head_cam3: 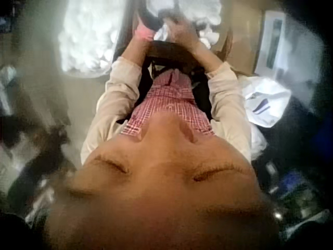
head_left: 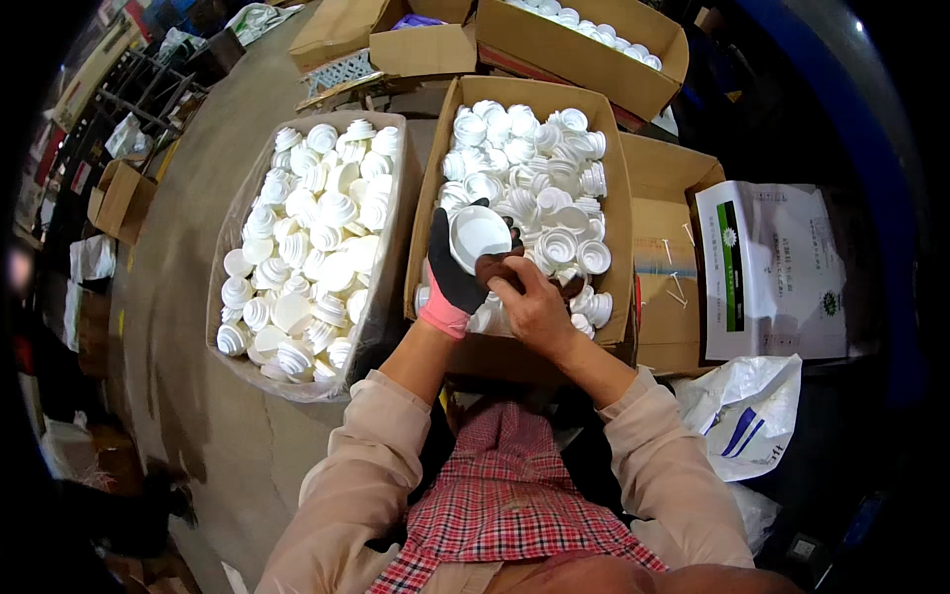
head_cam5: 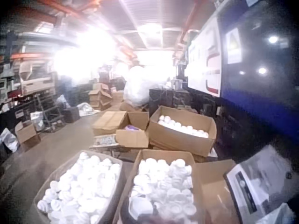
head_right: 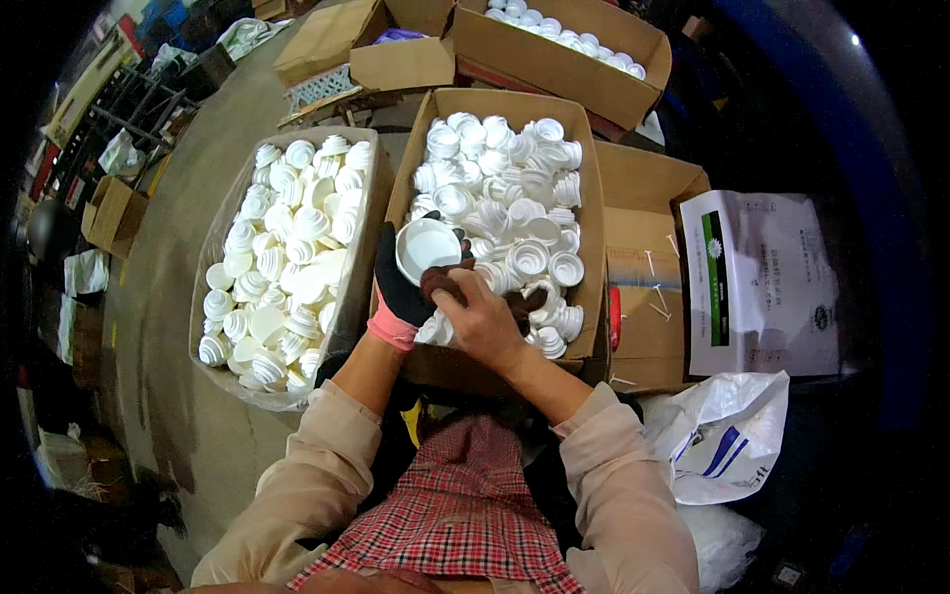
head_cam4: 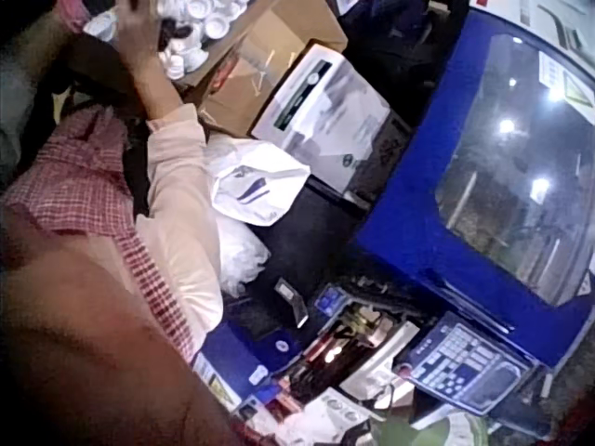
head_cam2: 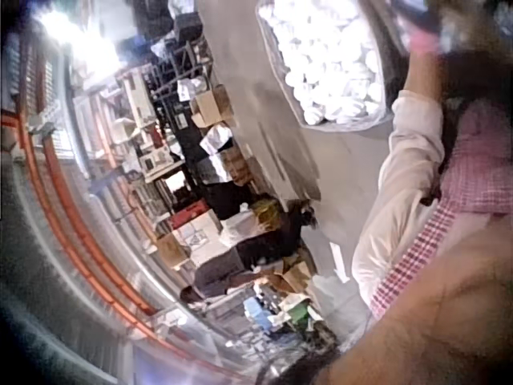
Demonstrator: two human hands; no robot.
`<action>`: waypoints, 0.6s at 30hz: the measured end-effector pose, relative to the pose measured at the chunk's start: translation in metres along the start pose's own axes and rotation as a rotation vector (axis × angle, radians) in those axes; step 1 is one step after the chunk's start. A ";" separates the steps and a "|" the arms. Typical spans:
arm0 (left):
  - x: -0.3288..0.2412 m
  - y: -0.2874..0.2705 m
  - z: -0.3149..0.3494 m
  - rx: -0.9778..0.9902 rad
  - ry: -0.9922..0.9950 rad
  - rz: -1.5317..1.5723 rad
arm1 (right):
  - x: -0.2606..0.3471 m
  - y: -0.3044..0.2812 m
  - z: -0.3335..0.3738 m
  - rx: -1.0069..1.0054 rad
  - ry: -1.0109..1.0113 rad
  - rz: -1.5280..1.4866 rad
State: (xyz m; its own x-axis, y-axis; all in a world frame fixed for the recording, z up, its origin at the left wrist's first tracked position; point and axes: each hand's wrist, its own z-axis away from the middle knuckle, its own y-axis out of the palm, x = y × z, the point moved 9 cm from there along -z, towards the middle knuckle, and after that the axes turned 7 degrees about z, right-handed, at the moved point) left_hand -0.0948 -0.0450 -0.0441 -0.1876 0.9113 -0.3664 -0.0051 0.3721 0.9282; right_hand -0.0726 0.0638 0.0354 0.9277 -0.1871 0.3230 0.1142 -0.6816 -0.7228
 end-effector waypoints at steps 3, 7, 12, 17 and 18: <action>0.024 0.040 0.005 0.382 -0.268 0.435 | 0.011 -0.007 -0.004 -0.018 -0.053 0.056; 0.028 0.008 0.001 0.188 0.071 -0.574 | -0.005 -0.023 -0.013 -0.069 -0.024 0.134; -0.005 0.080 0.032 0.079 0.542 -1.300 | -0.038 -0.029 -0.016 -0.116 0.250 0.262; -0.062 0.024 0.012 -0.233 0.512 -0.718 | -0.117 0.045 0.054 0.440 0.564 0.057; -0.071 0.012 0.011 -0.278 0.458 -0.628 | -0.126 0.052 0.059 0.465 0.615 0.021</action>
State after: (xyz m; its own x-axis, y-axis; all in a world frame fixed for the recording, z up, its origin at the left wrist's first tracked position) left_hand -0.0707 -0.1030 -0.0079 -0.4499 0.3637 -0.8157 -0.4741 0.6767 0.5633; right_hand -0.1622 0.0938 -0.0785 0.5826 -0.6488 0.4895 0.3626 -0.3314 -0.8710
